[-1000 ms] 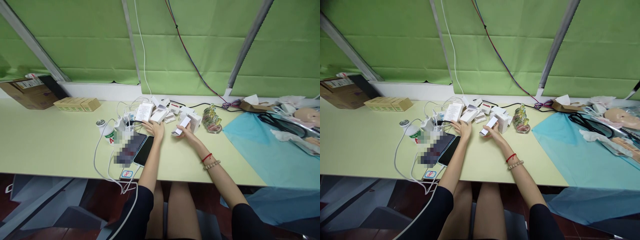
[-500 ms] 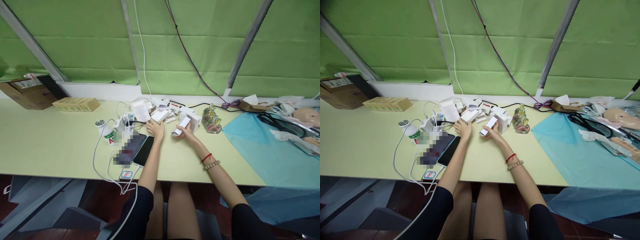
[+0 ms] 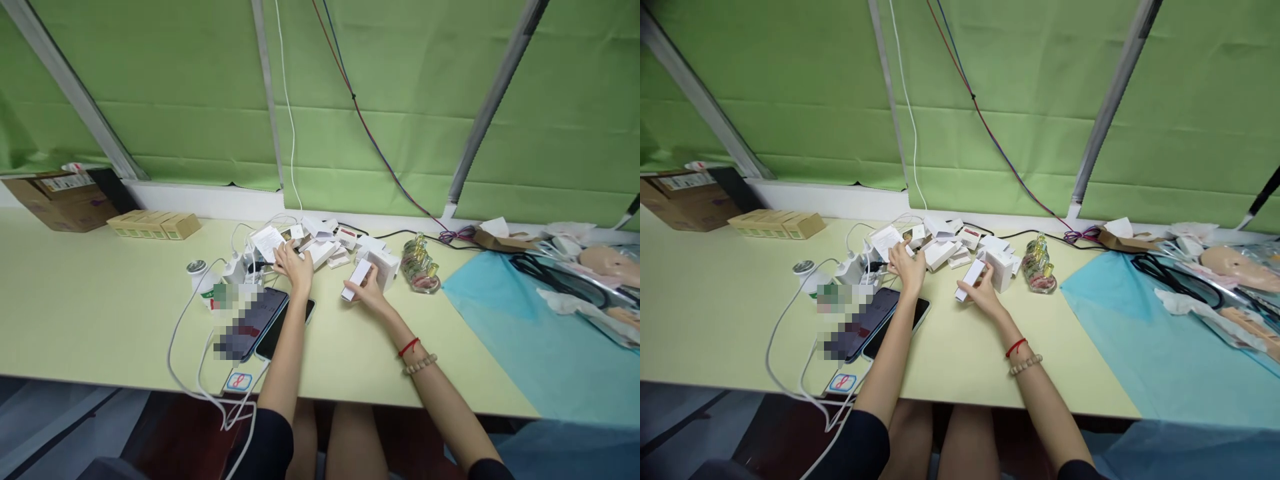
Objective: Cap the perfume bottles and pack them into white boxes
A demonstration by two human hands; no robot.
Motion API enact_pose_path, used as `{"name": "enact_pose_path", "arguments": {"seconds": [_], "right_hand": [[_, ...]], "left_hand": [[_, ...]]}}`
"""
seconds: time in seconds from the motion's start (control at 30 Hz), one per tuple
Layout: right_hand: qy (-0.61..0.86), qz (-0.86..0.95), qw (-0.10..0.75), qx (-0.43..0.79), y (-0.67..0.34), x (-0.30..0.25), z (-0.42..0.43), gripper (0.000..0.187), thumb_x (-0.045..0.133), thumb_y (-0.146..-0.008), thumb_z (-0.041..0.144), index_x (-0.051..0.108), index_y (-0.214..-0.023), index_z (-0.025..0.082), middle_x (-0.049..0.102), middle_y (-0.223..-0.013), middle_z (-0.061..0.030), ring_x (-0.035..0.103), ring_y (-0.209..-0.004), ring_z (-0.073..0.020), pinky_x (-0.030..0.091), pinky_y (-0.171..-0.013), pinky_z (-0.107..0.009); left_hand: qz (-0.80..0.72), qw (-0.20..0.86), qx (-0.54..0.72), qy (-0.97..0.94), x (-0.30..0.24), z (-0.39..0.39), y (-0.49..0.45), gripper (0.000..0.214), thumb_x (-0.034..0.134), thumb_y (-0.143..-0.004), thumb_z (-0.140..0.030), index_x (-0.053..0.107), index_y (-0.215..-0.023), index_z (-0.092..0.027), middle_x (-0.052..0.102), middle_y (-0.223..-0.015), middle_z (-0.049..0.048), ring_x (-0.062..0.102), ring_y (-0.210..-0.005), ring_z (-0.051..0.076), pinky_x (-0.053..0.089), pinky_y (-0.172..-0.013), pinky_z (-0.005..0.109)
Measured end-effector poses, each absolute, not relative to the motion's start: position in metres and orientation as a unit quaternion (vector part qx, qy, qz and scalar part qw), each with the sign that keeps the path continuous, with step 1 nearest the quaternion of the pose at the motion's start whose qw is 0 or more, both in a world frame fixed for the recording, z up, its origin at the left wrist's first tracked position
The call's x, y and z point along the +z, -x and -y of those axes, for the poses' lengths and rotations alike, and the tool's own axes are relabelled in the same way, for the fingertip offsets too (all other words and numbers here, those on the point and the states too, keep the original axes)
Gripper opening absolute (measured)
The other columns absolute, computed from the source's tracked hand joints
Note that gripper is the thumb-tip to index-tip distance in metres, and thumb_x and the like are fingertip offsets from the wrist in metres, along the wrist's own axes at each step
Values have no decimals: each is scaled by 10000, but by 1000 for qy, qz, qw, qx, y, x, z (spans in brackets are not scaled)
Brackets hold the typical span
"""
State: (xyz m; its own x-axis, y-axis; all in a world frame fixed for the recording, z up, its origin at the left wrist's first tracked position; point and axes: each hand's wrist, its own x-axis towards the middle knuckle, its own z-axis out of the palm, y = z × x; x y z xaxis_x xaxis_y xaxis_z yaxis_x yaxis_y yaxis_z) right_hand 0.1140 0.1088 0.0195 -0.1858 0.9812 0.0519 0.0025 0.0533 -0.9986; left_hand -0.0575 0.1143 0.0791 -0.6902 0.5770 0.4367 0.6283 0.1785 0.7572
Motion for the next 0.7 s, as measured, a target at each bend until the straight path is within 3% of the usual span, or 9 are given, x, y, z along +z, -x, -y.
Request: {"name": "enact_pose_path", "arguments": {"seconds": [0.1,0.17,0.37,0.5,0.6,0.7], "right_hand": [[439,592,476,479,-113,15,-112,910,731,-606,469,188,-1309,270,469,-1171,-108,588,-902,-210,571,-628,-362],[440,608,480,455,-113,13,-113,902,738,-599,464,212,-1303,265,484,-1152,-98,587,-884,-197,556,-697,-381],[427,644,462,435,-112,18,-109,903,724,-619,479,183,-1309,260,497,-1163,-99,580,-890,-190,503,-814,-391],[438,661,453,406,-111,22,-109,901,719,-622,469,194,-1319,244,510,-1166,-106,578,-905,-205,488,-815,-390],[446,671,446,390,-109,24,-109,903,717,-621,465,210,-1329,228,532,-1150,-111,582,-901,-215,483,-813,-395],[448,674,449,379,-106,25,-108,900,711,-625,466,214,-1332,217,538,-1166,-120,590,-913,-220,481,-829,-398]], "left_hand": [[775,38,-481,408,93,-120,76,355,459,-804,-198,549,-1147,-176,582,-1204,116,446,-1209,286,258,-1046,494],[798,39,-446,405,102,-126,89,386,496,-796,-230,541,-1171,-153,573,-1215,143,458,-1184,324,290,-1015,513],[841,2,-372,394,99,-149,128,590,586,-756,-260,401,-1288,-86,295,-1443,234,397,-1241,377,403,-937,488],[845,22,-377,378,92,-159,159,650,717,-621,-271,466,-1190,-85,461,-1240,223,455,-1152,369,417,-913,490],[830,55,-416,368,99,-161,170,520,720,-587,-237,554,-1069,-132,509,-1117,168,483,-1079,349,420,-900,490],[795,64,-444,408,111,-153,155,284,688,-641,-304,641,-868,-141,523,-1011,153,488,-1026,338,398,-918,482]]}}
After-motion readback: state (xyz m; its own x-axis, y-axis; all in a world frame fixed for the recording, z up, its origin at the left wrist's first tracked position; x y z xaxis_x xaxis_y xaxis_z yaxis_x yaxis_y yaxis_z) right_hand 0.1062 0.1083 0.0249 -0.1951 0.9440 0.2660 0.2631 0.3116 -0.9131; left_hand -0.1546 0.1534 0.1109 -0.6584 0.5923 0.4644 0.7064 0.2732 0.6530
